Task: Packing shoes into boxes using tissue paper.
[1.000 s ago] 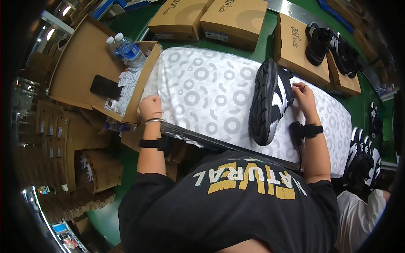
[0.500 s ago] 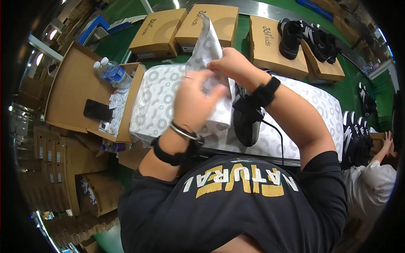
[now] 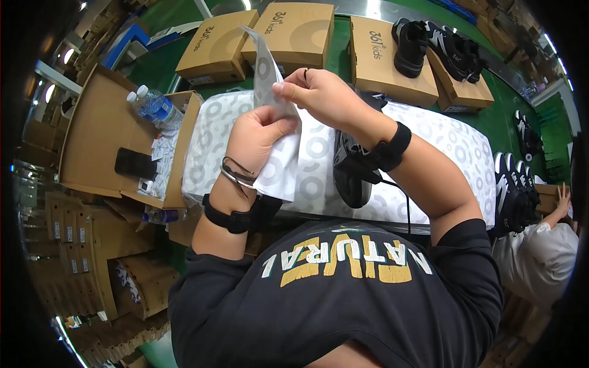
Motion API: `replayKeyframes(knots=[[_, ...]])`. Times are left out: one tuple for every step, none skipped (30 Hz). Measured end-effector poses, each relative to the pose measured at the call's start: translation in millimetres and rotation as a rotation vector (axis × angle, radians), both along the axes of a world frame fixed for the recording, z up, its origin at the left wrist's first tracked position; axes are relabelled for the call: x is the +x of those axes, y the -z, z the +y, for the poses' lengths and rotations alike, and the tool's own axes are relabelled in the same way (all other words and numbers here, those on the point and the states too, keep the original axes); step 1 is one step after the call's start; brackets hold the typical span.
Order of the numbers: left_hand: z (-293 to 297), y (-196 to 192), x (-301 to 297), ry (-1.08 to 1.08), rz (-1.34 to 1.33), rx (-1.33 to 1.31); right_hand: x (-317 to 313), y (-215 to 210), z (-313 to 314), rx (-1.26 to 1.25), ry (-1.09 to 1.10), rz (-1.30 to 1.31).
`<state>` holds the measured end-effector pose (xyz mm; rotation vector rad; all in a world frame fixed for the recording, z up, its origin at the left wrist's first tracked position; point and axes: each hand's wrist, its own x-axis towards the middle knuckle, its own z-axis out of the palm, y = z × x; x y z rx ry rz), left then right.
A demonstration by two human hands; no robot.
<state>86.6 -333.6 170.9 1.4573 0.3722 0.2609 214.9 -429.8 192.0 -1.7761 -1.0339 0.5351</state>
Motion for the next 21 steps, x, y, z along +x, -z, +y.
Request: replayKeyframes(knots=[[-2, 0, -2, 0.001, 0.001, 0.002, -2, -2, -1, 0.028, -0.011, -0.008], [-4, -2, -3, -0.041, -0.049, -0.051, -3, -3, 0, 0.056, -0.021, -0.016], [-7, -4, -3, -0.073, -0.098, -0.105, -4, -5, 0, 0.058, -0.011, -0.014], [0, -5, -5, -0.085, -0.065, 0.017, -4, -6, 1, 0.086, -0.012, 0.083], [0, -10, -11, -0.124, -0.072, 0.036, -3, -7, 3, 0.115, -0.010, 0.181], [39, 2, -19, -0.121, 0.183, 0.445, 4, -4, 3, 0.146, 0.127, 0.237], [46, 7, -21, -0.224, -0.024, 0.166, 20, -3, -6, 0.178, 0.220, 0.357], [34, -17, -23, -0.249, -0.105, -0.374, 49, 5, -21, 0.310, 0.307, 0.400], [77, -6, -49, -0.277, -0.028, -0.221, 59, -12, -48, 0.251, 0.417, 0.490], [99, -12, -65, -0.324, 0.072, -0.081, 94, 1, -82, 0.296, 0.406, 0.537], [181, 22, -117, -0.381, 0.325, 0.399, 95, -5, -117, 0.364, 0.290, 0.574], [199, 9, -133, -0.442, 0.905, 1.027, 95, 4, -153, 0.272, 0.316, 0.578], [216, 4, -150, -0.577, 0.971, 1.254, 101, 14, -191, 0.195, 0.334, 0.580], [206, -20, -141, -0.654, 0.765, 1.302, 140, 60, -244, -0.010, 0.363, 0.392], [181, -37, -97, -0.594, 0.564, 1.287, 163, 101, -291, -0.250, 0.430, 0.205], [170, -44, -75, -0.472, 0.262, 1.166, 136, 108, -289, -0.182, 0.562, 0.397], [134, -60, -38, -0.274, 0.105, 1.094, 104, 110, -285, -0.109, 0.708, 0.584], [86, -73, 4, -0.065, -0.059, 1.012, 94, 113, -289, -0.121, 0.733, 0.610], [55, -79, 34, 0.140, -0.054, 0.843, 86, 116, -292, -0.126, 0.748, 0.636], [20, -84, 64, 0.358, -0.138, 1.192, 87, 132, -298, -0.118, 0.745, 0.632], [-7, -73, 93, 0.568, -0.217, 1.281, 89, 142, -301, -0.108, 0.737, 0.624]])
